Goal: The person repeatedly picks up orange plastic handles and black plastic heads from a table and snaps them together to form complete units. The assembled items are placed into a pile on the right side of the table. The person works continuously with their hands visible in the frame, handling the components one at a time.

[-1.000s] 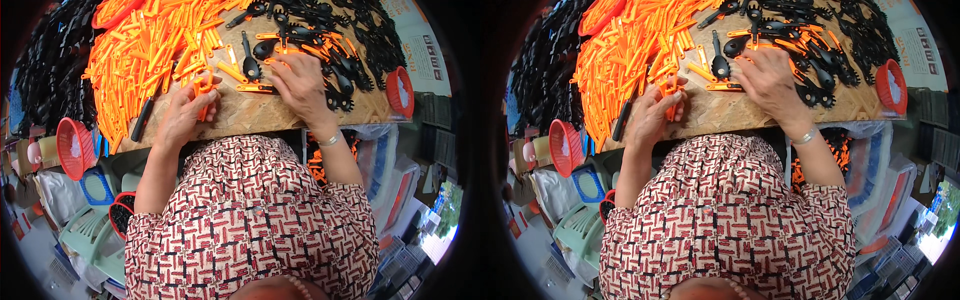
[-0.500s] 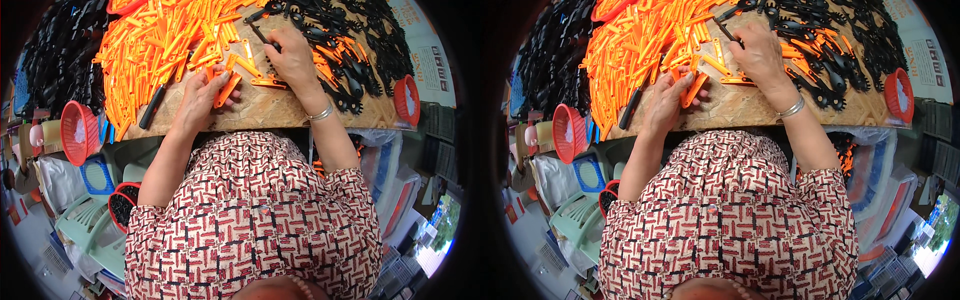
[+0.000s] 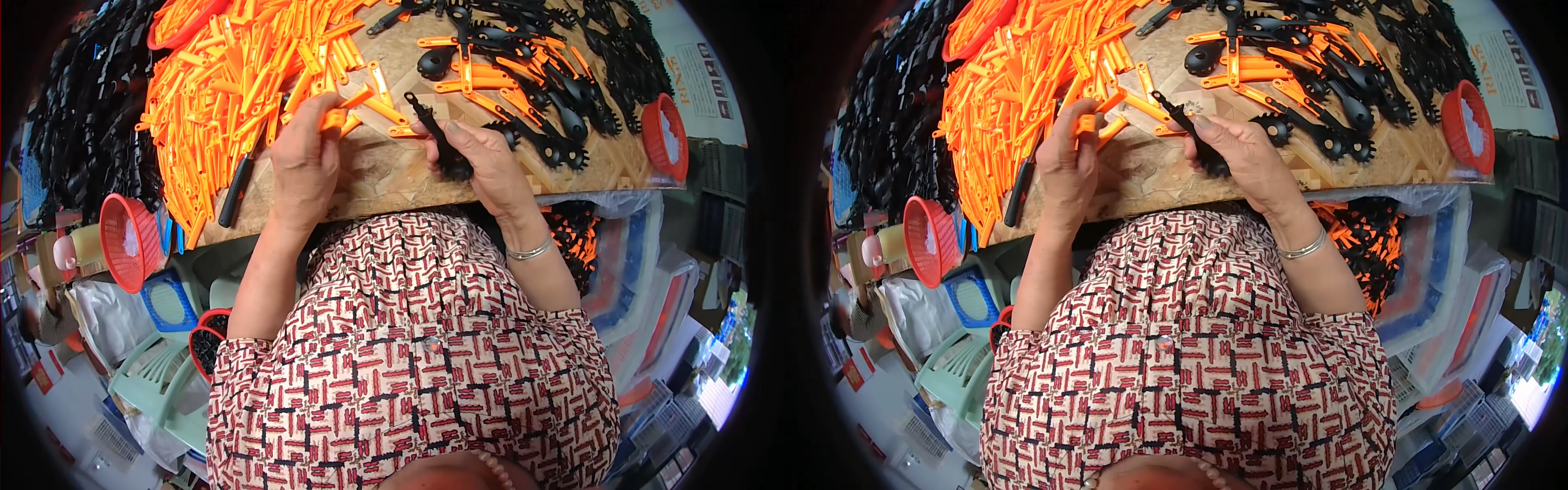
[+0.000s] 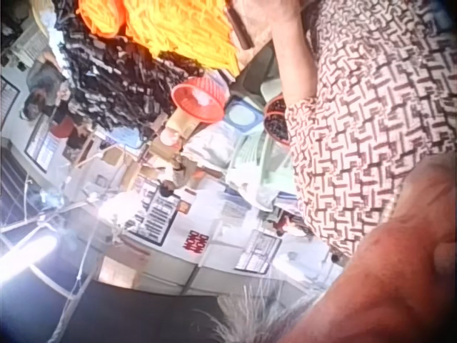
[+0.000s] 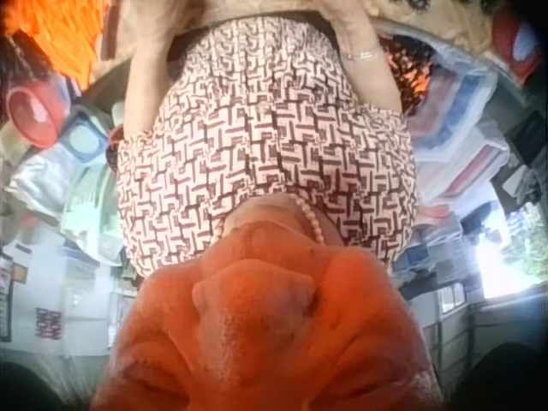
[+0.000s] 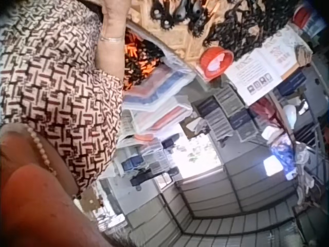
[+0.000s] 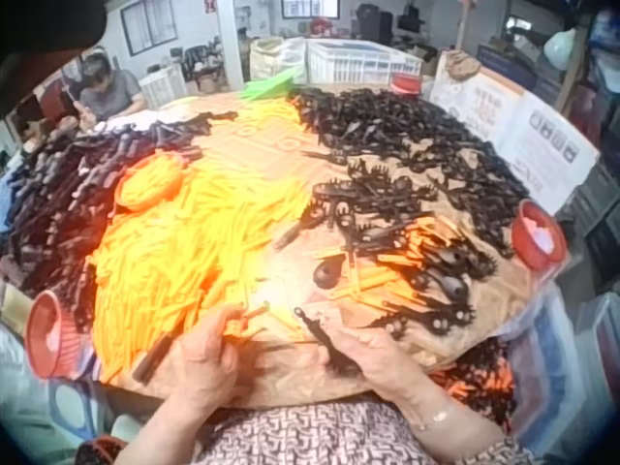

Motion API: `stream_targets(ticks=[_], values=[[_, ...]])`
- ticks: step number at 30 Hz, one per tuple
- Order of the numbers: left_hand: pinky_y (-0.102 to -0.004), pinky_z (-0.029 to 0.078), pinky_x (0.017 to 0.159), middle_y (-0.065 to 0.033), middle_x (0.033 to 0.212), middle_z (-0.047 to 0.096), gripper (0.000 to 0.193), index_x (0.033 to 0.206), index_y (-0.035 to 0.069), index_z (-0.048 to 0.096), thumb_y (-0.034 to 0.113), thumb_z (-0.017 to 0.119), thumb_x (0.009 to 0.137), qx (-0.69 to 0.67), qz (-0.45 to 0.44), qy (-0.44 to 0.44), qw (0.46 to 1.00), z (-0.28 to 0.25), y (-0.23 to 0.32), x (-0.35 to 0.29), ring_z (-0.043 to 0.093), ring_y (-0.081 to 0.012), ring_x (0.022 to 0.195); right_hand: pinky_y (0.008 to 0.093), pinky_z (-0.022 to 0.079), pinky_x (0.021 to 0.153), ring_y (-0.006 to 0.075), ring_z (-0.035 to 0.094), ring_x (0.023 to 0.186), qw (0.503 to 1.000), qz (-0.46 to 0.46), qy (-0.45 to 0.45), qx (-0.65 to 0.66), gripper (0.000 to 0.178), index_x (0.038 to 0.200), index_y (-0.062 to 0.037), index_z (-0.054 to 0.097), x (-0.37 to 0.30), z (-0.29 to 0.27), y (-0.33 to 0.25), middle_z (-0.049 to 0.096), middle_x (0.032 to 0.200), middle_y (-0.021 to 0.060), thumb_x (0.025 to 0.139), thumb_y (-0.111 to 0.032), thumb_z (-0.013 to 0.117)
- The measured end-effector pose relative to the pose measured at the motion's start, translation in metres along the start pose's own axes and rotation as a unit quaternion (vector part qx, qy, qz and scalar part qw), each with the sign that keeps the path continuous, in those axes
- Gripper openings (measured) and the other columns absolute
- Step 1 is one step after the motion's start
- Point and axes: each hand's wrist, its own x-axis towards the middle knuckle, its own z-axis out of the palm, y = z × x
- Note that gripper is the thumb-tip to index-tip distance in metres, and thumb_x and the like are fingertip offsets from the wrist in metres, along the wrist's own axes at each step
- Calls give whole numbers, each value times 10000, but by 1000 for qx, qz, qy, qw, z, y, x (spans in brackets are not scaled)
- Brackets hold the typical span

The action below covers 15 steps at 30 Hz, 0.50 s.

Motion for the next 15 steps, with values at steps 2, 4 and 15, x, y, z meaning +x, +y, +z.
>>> stream_targets(ticks=[2,4,15], values=[[-259,454,675,-30,848,639,168,1189,63,650,87,632,1024,-188,-176,-54,965,-9,13,5,569,-106,720,221,516,761,84,632,794,997,-18,6,-75,288,1198,43,717,-1,-3,3,693,922,16,1044,-184,632],[-233,396,625,10,799,581,155,1158,62,653,163,644,1041,-423,-314,-81,846,-15,17,8,484,-72,673,224,522,780,88,655,824,988,-35,10,-150,245,1164,52,741,-1,-5,5,704,938,28,1028,-133,654],[-183,376,569,36,888,598,110,1080,66,734,93,742,973,-216,-249,-146,933,-28,33,-8,477,-31,623,222,557,645,109,688,685,993,13,-48,-103,221,1139,50,736,2,9,4,725,812,60,1015,-109,645]])
